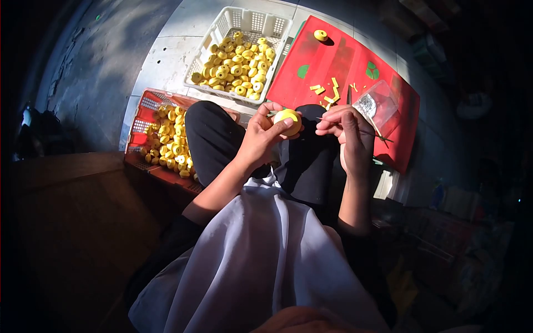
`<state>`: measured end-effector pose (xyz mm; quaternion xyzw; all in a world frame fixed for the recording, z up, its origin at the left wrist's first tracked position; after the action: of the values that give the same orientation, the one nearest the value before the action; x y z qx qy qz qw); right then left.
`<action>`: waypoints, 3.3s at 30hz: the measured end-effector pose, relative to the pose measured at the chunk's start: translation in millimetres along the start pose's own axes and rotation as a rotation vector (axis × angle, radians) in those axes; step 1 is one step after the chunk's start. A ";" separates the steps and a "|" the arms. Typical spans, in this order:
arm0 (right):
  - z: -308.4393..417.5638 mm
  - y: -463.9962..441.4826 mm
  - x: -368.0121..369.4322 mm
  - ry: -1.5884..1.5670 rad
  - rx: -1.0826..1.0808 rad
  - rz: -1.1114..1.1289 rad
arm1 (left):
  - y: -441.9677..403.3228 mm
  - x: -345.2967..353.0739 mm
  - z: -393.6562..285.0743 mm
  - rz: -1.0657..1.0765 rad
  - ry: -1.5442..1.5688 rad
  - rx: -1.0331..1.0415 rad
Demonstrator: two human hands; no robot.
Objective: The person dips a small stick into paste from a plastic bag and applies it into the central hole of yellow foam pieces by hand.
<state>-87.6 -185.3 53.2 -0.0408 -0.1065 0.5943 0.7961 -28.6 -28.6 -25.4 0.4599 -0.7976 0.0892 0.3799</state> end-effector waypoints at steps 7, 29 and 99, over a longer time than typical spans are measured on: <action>-11.7 5.0 10.1 0.167 0.006 -0.031 | 6.1 3.5 -3.5 0.050 -0.051 0.080; -17.1 -4.7 8.4 0.494 -0.224 -0.062 | 0.6 15.5 2.1 0.093 -0.125 0.110; -15.6 0.7 20.1 0.466 -0.336 -0.042 | 10.7 11.2 7.1 0.013 0.113 0.018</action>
<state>-79.4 -164.9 40.3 -0.3052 -0.0184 0.5265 0.7933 -44.2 -33.5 -20.4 0.4526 -0.7768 0.1248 0.4196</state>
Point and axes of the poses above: each hand's wrist, its own y-axis away from the middle knuckle, its own x-axis out of the palm, z = x × y, the point moved 3 cm from there along -y, towards the middle knuckle, and after that the axes turned 4 degrees about -z, right-handed, at the moved point
